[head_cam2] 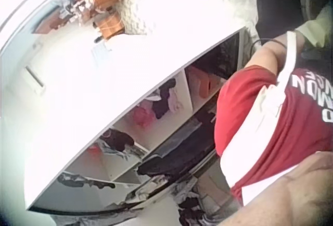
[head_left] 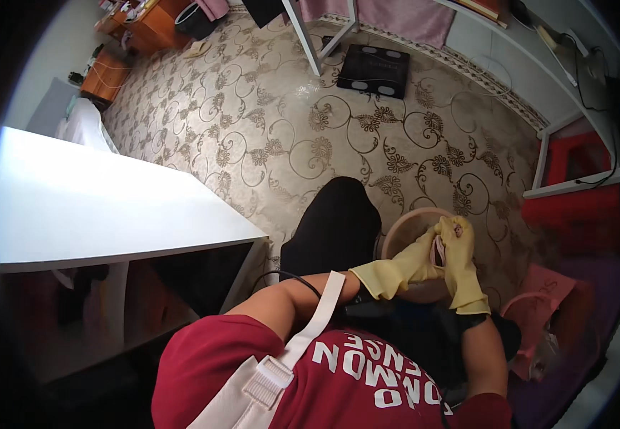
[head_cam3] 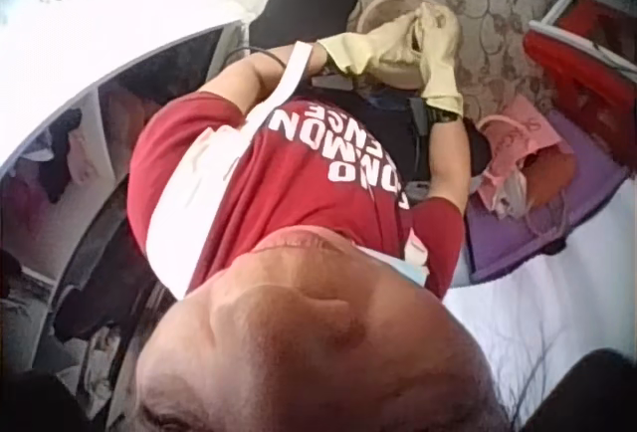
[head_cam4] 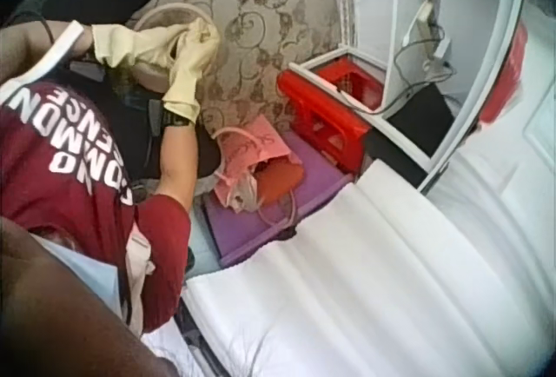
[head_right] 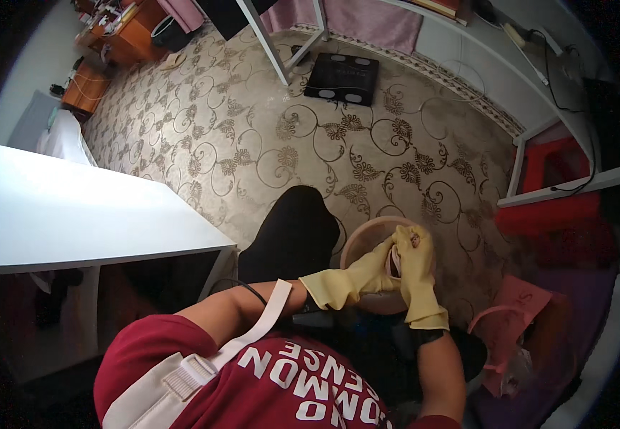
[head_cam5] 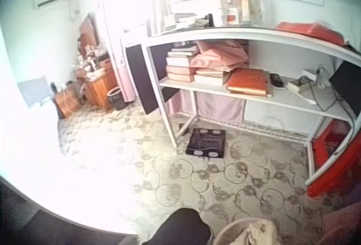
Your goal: Wipe down the window frame, a small table, and household objects using a cloth.
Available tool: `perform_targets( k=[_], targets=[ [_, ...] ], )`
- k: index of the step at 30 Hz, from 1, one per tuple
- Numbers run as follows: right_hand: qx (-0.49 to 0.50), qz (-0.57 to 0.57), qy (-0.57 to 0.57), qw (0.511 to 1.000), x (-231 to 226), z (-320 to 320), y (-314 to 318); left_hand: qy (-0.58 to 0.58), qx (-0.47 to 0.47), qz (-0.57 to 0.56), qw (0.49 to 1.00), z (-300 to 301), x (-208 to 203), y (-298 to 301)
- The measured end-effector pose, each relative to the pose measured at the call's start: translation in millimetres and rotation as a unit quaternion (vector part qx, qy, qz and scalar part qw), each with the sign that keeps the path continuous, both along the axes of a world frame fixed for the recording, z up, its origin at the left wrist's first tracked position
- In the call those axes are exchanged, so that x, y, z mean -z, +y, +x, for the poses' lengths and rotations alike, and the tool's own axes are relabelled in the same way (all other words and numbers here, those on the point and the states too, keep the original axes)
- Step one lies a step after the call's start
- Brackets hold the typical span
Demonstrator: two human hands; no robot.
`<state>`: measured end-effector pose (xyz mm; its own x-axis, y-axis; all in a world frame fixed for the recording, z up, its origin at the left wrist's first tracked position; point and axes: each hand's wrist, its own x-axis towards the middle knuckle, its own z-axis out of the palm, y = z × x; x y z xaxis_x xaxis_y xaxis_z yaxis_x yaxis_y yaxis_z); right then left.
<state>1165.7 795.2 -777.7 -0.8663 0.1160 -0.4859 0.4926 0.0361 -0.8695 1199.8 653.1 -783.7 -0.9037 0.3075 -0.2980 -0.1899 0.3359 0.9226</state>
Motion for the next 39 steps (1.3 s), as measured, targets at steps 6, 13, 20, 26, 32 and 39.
perform_targets(
  k=[6,13,20,26,32,39],
  targets=[
    [-0.157,-0.096,0.054,0.981,-65,-13,0,-0.296,0.073,0.329,0.894,-10,-36,-27],
    [-0.135,-0.476,0.051,0.867,-37,-8,39,-0.576,0.017,0.591,0.565,1,-88,-27],
    [-0.225,-0.384,0.137,0.885,-120,-8,16,-0.522,0.014,0.646,0.557,4,-86,-22],
    [-0.189,-0.262,0.124,0.938,-99,-11,9,-0.364,0.135,0.46,0.799,-17,-98,-37],
    [-0.154,-0.145,0.082,0.974,-64,-13,4,0.019,0.133,0.386,0.913,-4,-26,-6],
    [-0.162,0.141,0.071,0.974,-8,-4,-2,-0.149,-0.015,0.062,0.987,14,11,14]
  ],
)
